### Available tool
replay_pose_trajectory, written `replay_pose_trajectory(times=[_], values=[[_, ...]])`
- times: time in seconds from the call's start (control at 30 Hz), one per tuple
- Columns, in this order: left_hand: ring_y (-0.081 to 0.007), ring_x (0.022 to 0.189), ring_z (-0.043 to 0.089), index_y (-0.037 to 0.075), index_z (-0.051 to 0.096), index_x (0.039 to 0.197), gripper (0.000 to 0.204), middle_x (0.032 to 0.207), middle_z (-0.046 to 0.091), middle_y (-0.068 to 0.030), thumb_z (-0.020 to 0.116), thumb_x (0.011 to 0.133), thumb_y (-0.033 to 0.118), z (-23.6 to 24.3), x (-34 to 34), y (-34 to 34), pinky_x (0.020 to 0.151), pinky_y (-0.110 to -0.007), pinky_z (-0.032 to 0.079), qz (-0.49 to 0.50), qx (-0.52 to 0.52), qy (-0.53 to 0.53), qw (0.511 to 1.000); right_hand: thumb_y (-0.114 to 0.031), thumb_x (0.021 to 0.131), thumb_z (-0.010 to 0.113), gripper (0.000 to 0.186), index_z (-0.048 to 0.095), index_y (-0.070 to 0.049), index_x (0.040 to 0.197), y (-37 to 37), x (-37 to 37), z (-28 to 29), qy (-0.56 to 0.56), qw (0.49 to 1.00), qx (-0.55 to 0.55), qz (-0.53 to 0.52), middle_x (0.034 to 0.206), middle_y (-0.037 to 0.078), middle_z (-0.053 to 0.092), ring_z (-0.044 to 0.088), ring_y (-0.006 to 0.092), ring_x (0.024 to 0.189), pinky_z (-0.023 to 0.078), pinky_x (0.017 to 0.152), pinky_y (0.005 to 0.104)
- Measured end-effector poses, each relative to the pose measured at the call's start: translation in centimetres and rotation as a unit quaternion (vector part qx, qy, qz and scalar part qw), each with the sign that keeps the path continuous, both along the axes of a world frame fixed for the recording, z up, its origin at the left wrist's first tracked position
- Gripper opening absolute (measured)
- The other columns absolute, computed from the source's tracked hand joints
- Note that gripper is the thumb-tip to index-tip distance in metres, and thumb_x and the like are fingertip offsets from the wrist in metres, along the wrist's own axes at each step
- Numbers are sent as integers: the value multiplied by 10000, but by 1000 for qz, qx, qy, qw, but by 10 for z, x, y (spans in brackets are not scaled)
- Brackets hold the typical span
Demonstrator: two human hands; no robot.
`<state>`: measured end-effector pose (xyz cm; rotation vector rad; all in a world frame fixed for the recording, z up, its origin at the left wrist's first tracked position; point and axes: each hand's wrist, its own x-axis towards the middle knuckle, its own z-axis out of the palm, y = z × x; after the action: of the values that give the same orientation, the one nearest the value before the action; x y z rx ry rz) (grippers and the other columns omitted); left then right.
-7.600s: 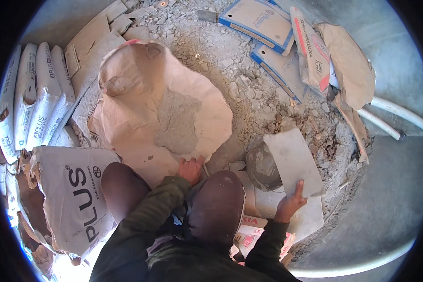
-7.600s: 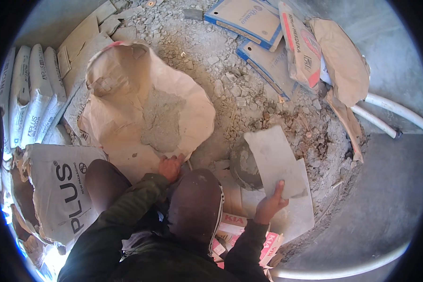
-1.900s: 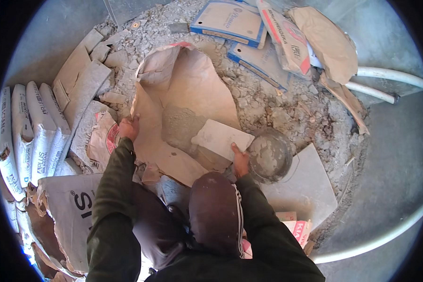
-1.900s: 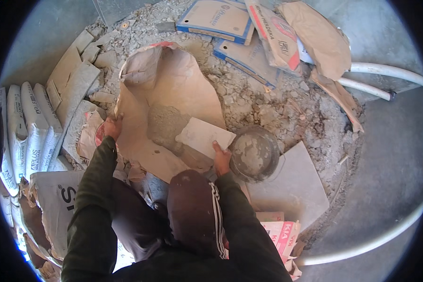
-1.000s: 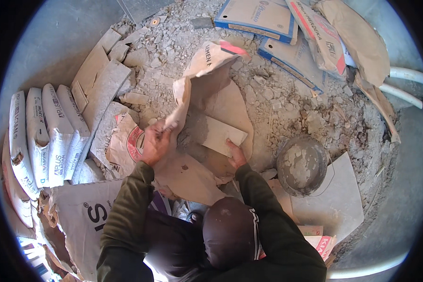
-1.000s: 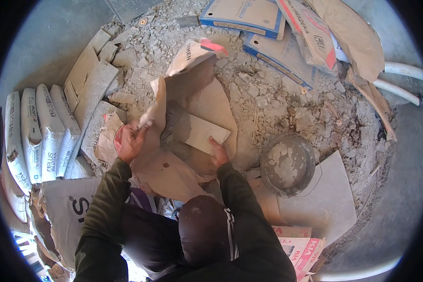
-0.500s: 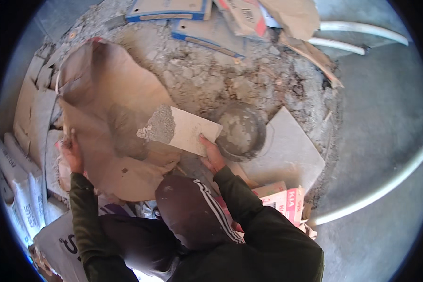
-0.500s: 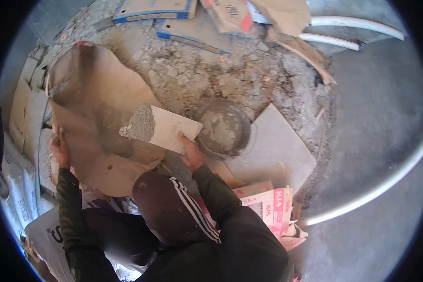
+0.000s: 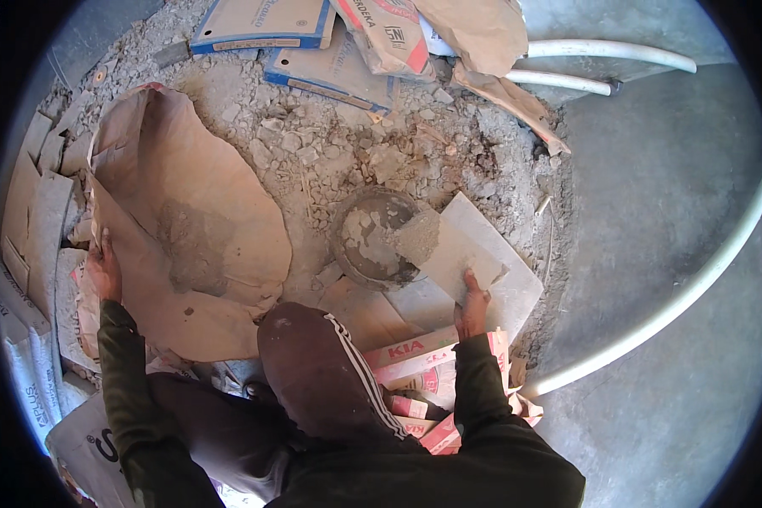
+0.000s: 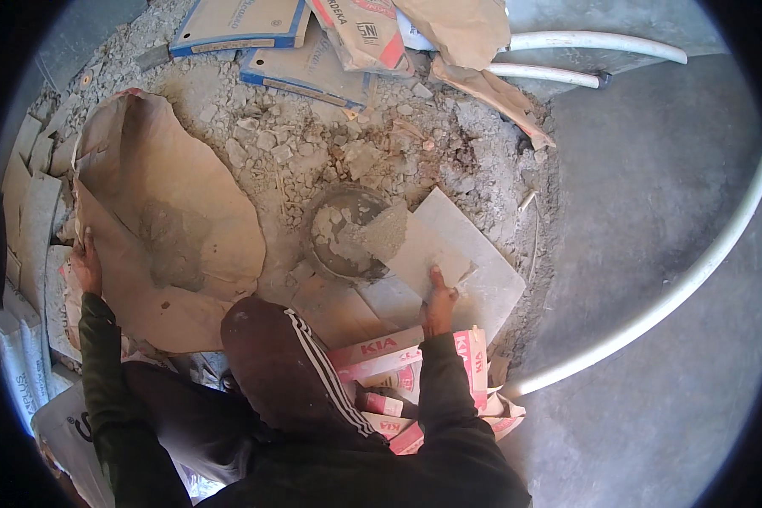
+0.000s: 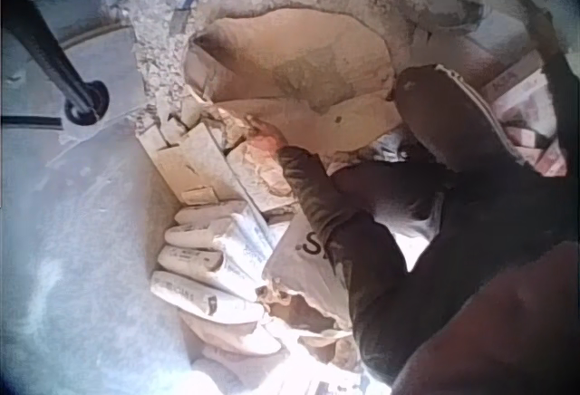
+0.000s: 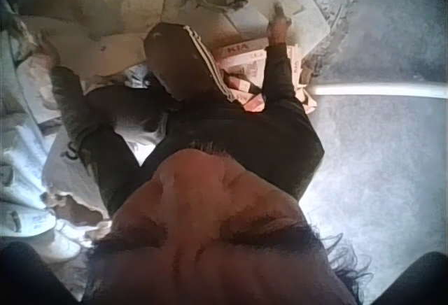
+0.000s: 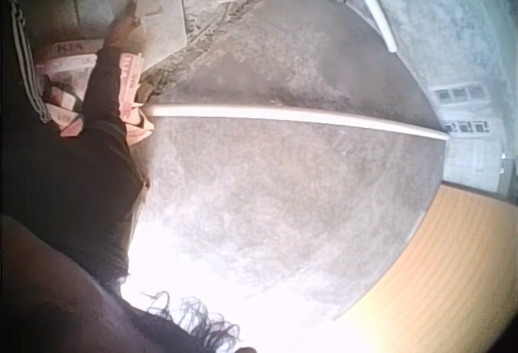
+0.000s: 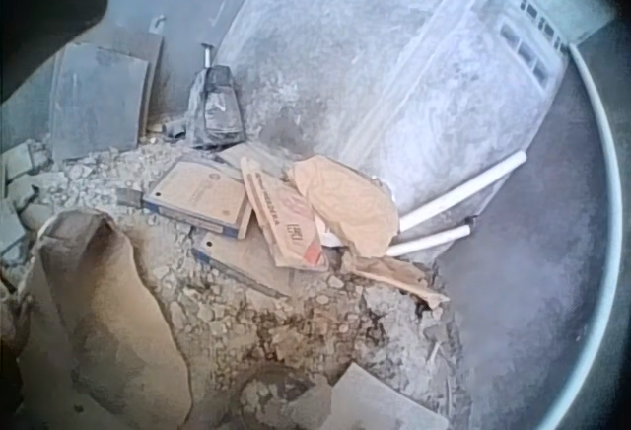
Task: The person reaches into a bag of dry mortar and uses a small tile to scoop and spread the material onto the back of the tile, repeating the scooping and spreading motion.
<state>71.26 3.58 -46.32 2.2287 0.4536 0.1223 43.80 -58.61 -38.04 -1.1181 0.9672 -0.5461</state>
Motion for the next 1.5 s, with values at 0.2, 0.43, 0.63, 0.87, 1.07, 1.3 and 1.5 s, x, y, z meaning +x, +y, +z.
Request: replay_pose_trajectory(times=[0.2, 0.43, 0.63, 0.87, 1.07, 1.3, 1.5], values=[[-222, 971, 559, -67, 523, 1167, 439, 1089, 599, -167, 502, 916, 293, -9, 0, -8, 860, -306, 412, -35, -82, -104, 991, -127, 847, 607, 239, 591, 55, 1001, 5, 35, 20, 98, 920, -361, 115, 908, 117, 650, 611, 171, 863, 474, 725, 300], [-249, 967, 585, -76, 542, 1121, 477, 1045, 615, -195, 558, 870, 329, 0, -9, -4, 839, -322, 430, 0, 31, -56, 998, -144, 838, 615, 251, 601, 103, 885, 18, 49, 49, 158, 788, -541, 249, 759, 196, 648, 632, 170, 713, 476, 625, 314], [-289, 825, 641, -94, 602, 950, 542, 875, 657, -203, 696, 723, 389, -30, -25, 53, 730, -371, 479, 23, 16, 45, 999, -170, 804, 684, 263, 604, 49, 926, 57, 56, 66, 80, 941, -305, 123, 876, 84, 643, 588, 138, 775, 452, 715, 253], [-306, 814, 643, -89, 606, 941, 505, 842, 650, -217, 658, 753, 377, -33, -29, 29, 746, -387, 474, 61, 26, 102, 993, -149, 802, 675, 299, 591, 34, 1024, 142, 116, -56, 12, 973, -68, 220, 962, 52, 618, 561, 127, 851, 437, 779, 270], [-360, 768, 623, -26, 629, 920, 377, 764, 632, -224, 563, 834, 335, 31, -47, -29, 705, -394, 458, 82, 36, 29, 996, -179, 830, 637, 244, 641, 37, 944, 223, 236, -92, -44, 886, -226, 402, 820, 71, 664, 599, 128, 725, 462, 671, 300], [-306, 633, 581, -31, 613, 877, 335, 682, 592, -207, 538, 861, 295, 24, -44, -38, 618, -394, 427, 36, 2, -28, 999, -212, 803, 583, 199, 620, -19, 781, 340, 323, -85, -20, 635, -530, 561, 733, 174, 624, 605, 356, 693, 474, 631, 448], [-240, 574, 526, -33, 592, 858, 305, 621, 539, -162, 518, 881, 262, 45, -47, -30, 577, -366, 408, 83, -8, -9, 996, -201, 792, 587, 182, 607, -24, 755, 385, 280, -81, -14, 537, -516, 667, 713, 204, 609, 594, 392, 705, 482, 661, 467]])
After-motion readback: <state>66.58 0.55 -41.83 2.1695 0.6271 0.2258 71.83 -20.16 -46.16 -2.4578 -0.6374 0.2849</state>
